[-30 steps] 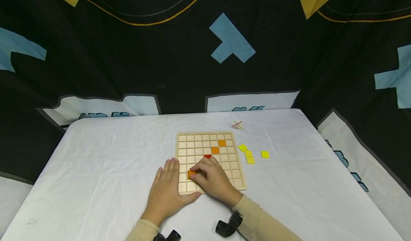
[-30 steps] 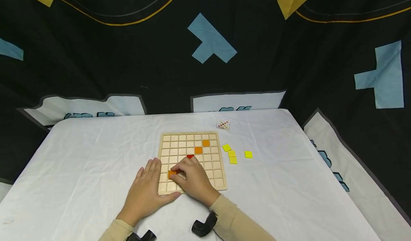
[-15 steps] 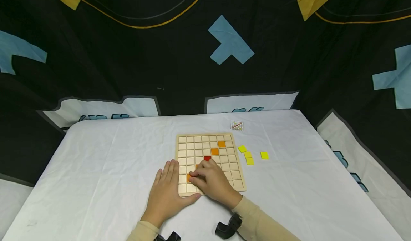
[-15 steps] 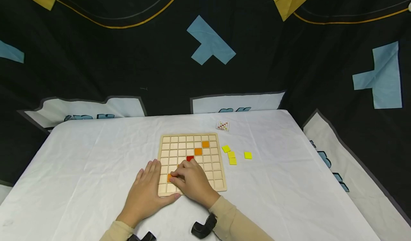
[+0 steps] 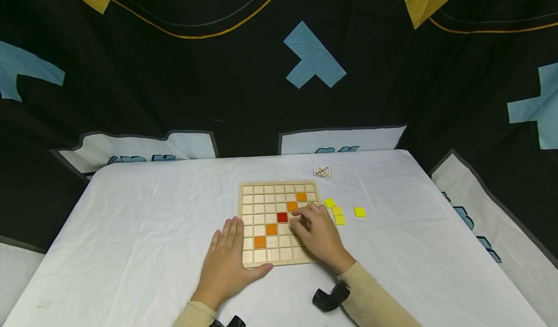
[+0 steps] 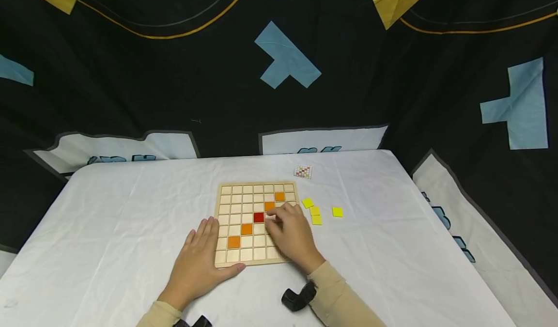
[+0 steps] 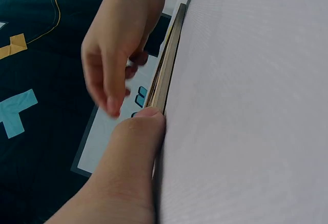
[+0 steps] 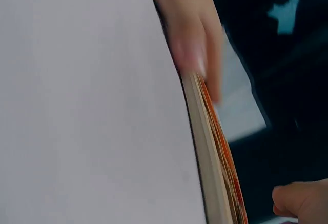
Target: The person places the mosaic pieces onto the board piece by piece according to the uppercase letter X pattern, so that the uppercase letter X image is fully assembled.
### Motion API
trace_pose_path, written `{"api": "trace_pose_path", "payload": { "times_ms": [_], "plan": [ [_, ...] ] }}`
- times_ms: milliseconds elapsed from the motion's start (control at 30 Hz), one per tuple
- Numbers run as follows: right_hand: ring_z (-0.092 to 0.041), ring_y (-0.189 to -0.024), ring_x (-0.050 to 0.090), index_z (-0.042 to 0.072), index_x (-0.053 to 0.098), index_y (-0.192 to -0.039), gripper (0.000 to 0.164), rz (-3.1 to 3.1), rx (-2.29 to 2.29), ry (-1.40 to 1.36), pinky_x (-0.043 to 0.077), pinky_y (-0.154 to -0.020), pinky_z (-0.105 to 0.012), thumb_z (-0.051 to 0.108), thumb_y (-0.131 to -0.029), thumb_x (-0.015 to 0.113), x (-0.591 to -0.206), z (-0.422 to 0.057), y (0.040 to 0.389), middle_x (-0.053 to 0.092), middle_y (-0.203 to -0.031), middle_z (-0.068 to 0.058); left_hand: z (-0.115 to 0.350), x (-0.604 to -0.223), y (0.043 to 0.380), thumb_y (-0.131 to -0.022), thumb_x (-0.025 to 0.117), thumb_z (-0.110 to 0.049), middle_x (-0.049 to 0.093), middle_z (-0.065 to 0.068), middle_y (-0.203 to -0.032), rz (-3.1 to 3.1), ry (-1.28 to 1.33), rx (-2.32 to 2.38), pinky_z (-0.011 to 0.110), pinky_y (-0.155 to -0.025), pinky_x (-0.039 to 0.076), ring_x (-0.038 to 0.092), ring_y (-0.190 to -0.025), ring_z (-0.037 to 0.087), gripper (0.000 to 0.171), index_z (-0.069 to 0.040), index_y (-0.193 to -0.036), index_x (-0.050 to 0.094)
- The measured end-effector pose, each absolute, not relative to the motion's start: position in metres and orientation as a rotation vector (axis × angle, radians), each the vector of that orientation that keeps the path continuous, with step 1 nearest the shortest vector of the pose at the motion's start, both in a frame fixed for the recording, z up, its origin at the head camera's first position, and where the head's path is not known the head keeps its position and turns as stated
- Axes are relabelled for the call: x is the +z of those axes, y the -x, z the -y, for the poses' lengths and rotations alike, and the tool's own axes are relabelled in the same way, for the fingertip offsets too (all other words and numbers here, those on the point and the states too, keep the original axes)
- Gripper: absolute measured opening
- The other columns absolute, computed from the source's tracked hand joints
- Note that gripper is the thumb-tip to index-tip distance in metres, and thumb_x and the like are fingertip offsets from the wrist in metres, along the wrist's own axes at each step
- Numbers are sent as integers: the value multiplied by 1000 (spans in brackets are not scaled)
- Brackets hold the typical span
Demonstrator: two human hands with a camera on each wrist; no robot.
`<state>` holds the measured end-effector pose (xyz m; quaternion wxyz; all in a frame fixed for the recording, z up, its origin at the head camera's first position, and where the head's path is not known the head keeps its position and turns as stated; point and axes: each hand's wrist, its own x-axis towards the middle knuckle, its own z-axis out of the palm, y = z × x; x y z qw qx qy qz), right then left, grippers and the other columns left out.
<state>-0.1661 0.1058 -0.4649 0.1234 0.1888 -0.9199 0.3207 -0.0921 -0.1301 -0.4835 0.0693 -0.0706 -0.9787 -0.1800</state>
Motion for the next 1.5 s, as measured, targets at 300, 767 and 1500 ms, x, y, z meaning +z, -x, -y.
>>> {"api": "trace_pose_path", "payload": {
  "times_ms": [300, 767, 1500],
  "plan": [
    [-26, -77, 45, 7, 71, -118, 33, 2661, 768, 13, 36, -66, -35, 27, -92, 68, -475, -159, 194, 58, -80, -7, 129, -486, 92, -71, 56, -88, 26, 19, -163, 2937, 217, -550, 52, -124, 18, 22, -153, 34, 127, 4, -154, 26],
    [-33, -96, 50, 6, 72, -107, 24, 2741, 843, 44, 40, -83, -46, 22, -89, 71, -480, -171, 203, 66, -103, -13, 129, -487, 92, -71, 54, -89, 25, 18, -163, 2943, 213, -549, 51, -125, 17, 21, -153, 33, 128, 3, -155, 26],
    [-19, -75, 49, 13, 68, -108, 16, 2767, 1139, -123, 38, -64, -29, 19, -93, 65, -451, -129, 221, 67, -93, -3, 131, -486, 92, -71, 53, -89, 22, 16, -164, 2963, 203, -562, 50, -125, 14, 19, -154, 31, 128, 2, -156, 23]
  ]
}}
